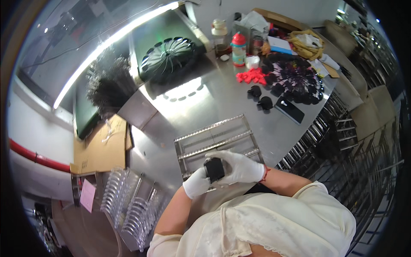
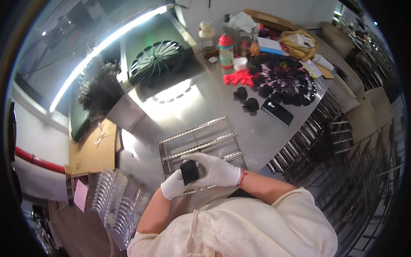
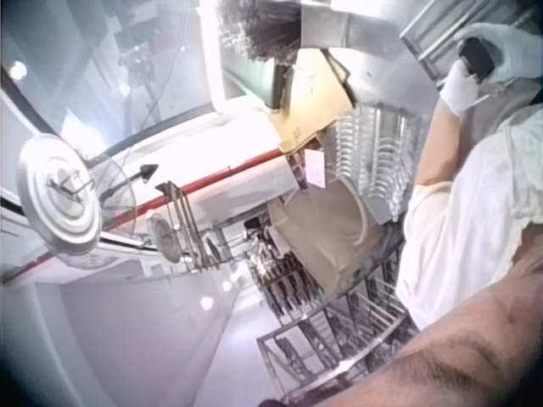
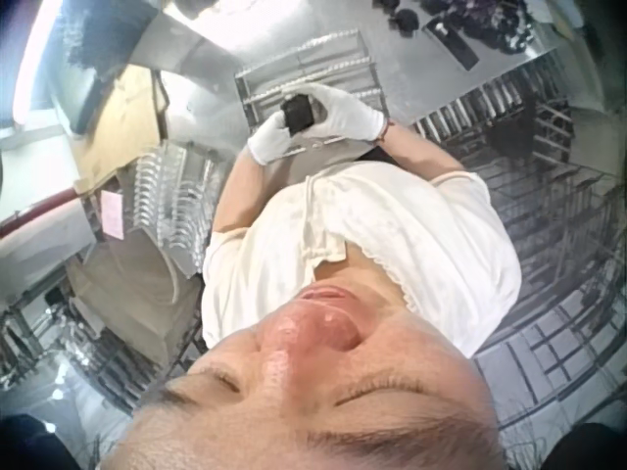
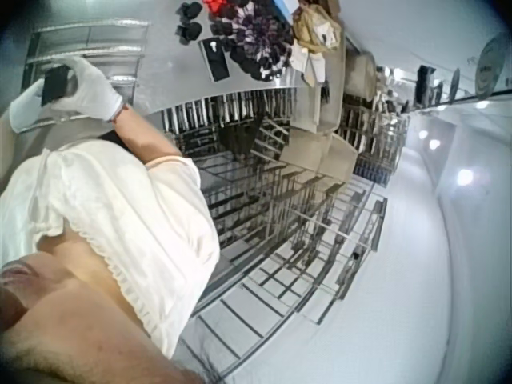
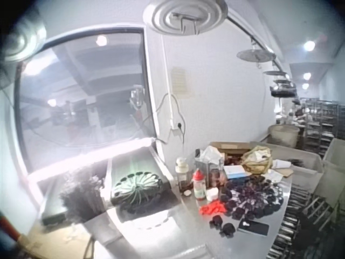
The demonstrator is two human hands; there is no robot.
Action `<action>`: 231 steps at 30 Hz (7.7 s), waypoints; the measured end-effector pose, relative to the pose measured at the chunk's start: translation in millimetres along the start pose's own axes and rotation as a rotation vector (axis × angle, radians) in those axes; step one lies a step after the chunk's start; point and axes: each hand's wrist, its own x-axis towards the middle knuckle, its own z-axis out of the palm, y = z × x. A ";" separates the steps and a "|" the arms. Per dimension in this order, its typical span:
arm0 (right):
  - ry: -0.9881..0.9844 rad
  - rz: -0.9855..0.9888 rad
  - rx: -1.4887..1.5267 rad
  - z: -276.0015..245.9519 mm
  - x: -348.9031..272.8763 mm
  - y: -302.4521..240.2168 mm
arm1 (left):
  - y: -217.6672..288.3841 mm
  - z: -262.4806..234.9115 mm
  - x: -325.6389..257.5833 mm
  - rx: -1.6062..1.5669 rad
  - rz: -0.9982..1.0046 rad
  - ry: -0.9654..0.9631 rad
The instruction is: The person assembles small black plastic components onto metal racks and clear plastic holders at a workbench. They repeatedly pick up components, attach them to the racks, and place the assembled units on the table or into storage racks.
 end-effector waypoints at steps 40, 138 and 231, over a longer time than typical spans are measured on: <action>0.122 -0.300 -0.559 41.4 175.2 123.0 | -65.7 -28.6 -18.3 0.453 0.252 0.757; 0.039 -0.103 -1.245 -158.4 41.0 87.5 | 80.2 -84.0 98.4 1.413 0.435 0.379; -0.153 0.178 -1.067 -68.3 -135.6 -14.1 | -90.3 -188.8 11.6 -0.651 0.046 1.191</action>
